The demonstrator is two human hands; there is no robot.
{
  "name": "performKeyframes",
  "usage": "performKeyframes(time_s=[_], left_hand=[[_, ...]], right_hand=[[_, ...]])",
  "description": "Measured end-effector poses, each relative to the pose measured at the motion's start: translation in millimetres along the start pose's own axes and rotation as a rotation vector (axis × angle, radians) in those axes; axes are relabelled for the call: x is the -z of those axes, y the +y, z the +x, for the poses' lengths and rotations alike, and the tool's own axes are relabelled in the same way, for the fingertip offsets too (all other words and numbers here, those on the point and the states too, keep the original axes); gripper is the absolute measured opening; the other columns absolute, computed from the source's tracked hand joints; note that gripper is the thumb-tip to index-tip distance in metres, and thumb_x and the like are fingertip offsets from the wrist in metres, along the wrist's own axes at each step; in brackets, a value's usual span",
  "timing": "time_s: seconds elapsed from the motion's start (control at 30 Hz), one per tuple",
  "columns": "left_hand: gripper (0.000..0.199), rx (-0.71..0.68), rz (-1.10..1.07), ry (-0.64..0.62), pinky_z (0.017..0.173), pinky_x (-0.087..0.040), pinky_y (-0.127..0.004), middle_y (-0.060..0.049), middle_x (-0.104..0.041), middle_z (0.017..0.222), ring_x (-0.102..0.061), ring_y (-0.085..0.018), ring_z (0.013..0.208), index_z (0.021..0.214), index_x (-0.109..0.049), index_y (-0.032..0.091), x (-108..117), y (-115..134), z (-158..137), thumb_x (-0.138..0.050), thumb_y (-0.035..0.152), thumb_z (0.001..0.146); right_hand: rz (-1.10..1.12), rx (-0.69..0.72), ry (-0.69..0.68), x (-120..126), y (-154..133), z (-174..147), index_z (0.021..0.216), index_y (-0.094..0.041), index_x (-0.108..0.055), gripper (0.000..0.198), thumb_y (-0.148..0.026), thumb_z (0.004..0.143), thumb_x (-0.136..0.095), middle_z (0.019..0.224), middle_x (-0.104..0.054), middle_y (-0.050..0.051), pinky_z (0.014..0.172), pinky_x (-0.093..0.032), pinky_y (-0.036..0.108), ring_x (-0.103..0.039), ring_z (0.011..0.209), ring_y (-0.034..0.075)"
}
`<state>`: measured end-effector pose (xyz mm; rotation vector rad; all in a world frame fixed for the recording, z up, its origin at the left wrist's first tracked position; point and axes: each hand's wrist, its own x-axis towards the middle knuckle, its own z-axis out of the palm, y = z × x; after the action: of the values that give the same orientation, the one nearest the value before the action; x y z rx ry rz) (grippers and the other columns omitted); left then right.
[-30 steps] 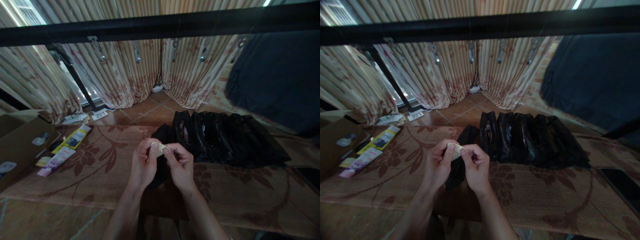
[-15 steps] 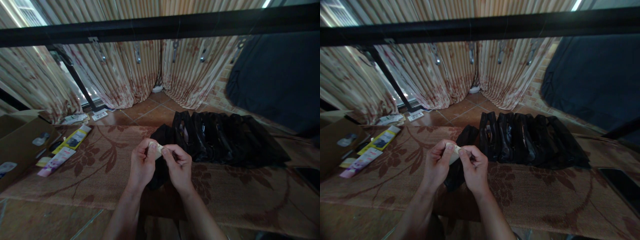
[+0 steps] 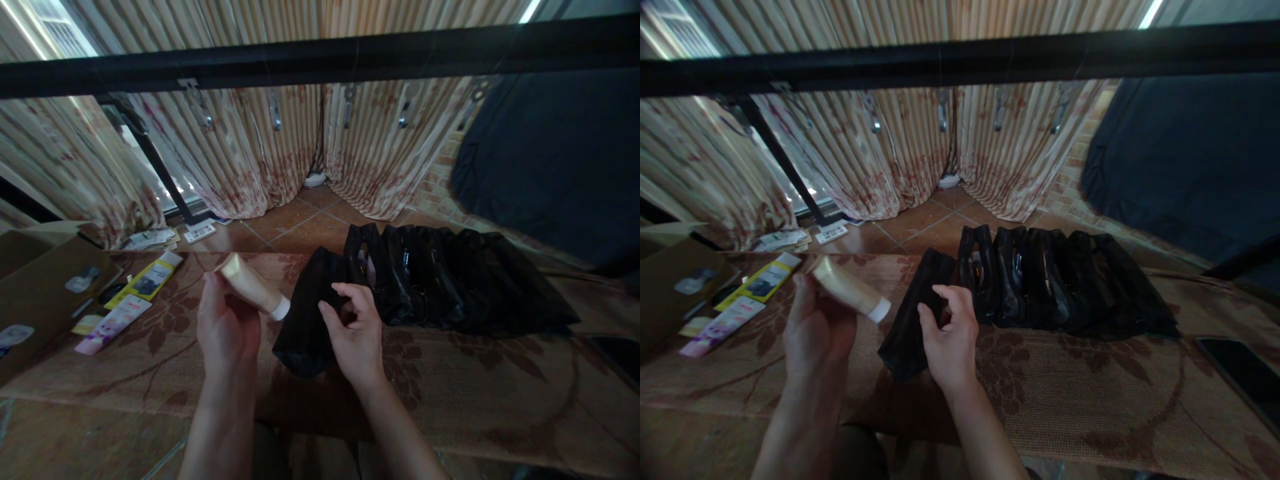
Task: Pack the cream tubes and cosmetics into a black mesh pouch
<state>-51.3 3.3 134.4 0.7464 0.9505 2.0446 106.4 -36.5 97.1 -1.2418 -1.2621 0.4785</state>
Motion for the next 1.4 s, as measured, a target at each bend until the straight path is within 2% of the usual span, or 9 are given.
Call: performKeyframes(time_s=[0.17, 0.33, 0.5, 0.7, 0.83, 0.93, 1.1, 1.27, 1.4], left_hand=[[0.027, 0.214, -0.190, -0.071, 0.093, -0.050, -0.033, 0.002, -0.069, 0.089, -0.063, -0.015, 0.093, 0.086, -0.066, 0.026, 11, 16, 9, -0.050, 0.047, 0.091], [0.016, 0.345, -0.155, -0.172, 0.087, -0.051, -0.027, 0.000, -0.069, 0.092, -0.063, -0.012, 0.087, 0.089, -0.068, 0.023, -15, 24, -18, -0.059, 0.037, 0.088], [0.013, 0.182, 0.146, -0.247, 0.062, -0.046, -0.017, 0.003, -0.063, 0.075, -0.056, -0.008, 0.066, 0.079, -0.065, 0.020, -26, 17, -31, -0.066, 0.032, 0.082], [0.025, 0.004, 0.693, -0.328, 0.054, -0.042, -0.020, 0.001, -0.062, 0.069, -0.055, -0.011, 0.061, 0.087, -0.066, 0.018, -11, 11, -21, -0.056, 0.040, 0.088], [0.020, -0.181, 1.149, -0.407, 0.066, -0.046, -0.025, -0.001, -0.068, 0.079, -0.062, -0.015, 0.070, 0.101, -0.066, 0.020, -10, 6, -21, -0.056, 0.030, 0.087], [0.033, -0.237, 1.341, -0.418, 0.077, -0.049, -0.033, -0.005, -0.071, 0.096, -0.065, -0.018, 0.076, 0.113, -0.062, 0.020, -9, -1, -20, -0.062, 0.022, 0.080], [0.033, -0.266, 1.072, -0.406, 0.086, -0.049, -0.035, -0.007, -0.069, 0.105, -0.064, -0.020, 0.094, 0.112, -0.062, 0.020, -4, -9, -18, -0.064, 0.019, 0.079], [0.025, -0.127, 0.619, -0.296, 0.086, -0.050, -0.030, -0.007, -0.068, 0.104, -0.064, -0.016, 0.093, 0.106, -0.065, 0.019, 0, -15, -17, -0.062, 0.024, 0.082], [0.023, -0.059, 0.457, -0.204, 0.084, -0.050, -0.028, -0.007, -0.069, 0.100, -0.064, -0.015, 0.091, 0.102, -0.066, 0.017, 2, -17, -16, -0.064, 0.024, 0.079]], right_hand=[[0.051, 0.010, -0.118, -4, -2, -2, 0.109, -0.024, -0.063, 0.032, -0.014, 0.079, -0.061, 0.112, -0.054, 0.006, 0.070, -0.052, 0.028, -0.056, 0.079, 0.013], [0.119, 0.017, -0.230, -11, -7, -7, 0.118, -0.025, -0.058, 0.046, -0.009, 0.075, -0.061, 0.123, -0.051, 0.007, 0.078, -0.053, 0.031, -0.057, 0.084, 0.014], [0.137, 0.005, -0.258, -9, -3, -7, 0.119, -0.024, -0.057, 0.046, -0.009, 0.076, -0.060, 0.127, -0.049, 0.009, 0.077, -0.054, 0.031, -0.056, 0.083, 0.014], [0.119, 0.007, -0.246, -5, -1, -5, 0.117, -0.026, -0.059, 0.047, -0.005, 0.075, -0.056, 0.126, -0.049, 0.006, 0.080, -0.051, 0.032, -0.055, 0.081, 0.012], [0.121, 0.005, -0.254, -6, -4, -6, 0.113, -0.025, -0.060, 0.042, -0.006, 0.076, -0.055, 0.122, -0.050, 0.005, 0.080, -0.051, 0.032, -0.055, 0.081, 0.012], [0.115, -0.010, -0.247, -7, -5, -7, 0.110, -0.025, -0.061, 0.037, -0.008, 0.077, -0.056, 0.122, -0.050, 0.005, 0.081, -0.051, 0.033, -0.055, 0.083, 0.013], [0.111, -0.029, -0.243, -8, -5, -7, 0.110, -0.025, -0.062, 0.032, -0.015, 0.080, -0.058, 0.123, -0.051, 0.006, 0.074, -0.053, 0.031, -0.056, 0.083, 0.014], [0.068, 0.009, -0.233, -8, -3, -8, 0.109, -0.025, -0.063, 0.025, -0.023, 0.083, -0.060, 0.121, -0.054, 0.006, 0.077, -0.053, 0.032, -0.058, 0.090, 0.017], [0.052, 0.010, -0.224, -9, 3, -9, 0.109, -0.026, -0.064, 0.025, -0.028, 0.085, -0.062, 0.122, -0.055, 0.006, 0.078, -0.053, 0.034, -0.058, 0.093, 0.018]])
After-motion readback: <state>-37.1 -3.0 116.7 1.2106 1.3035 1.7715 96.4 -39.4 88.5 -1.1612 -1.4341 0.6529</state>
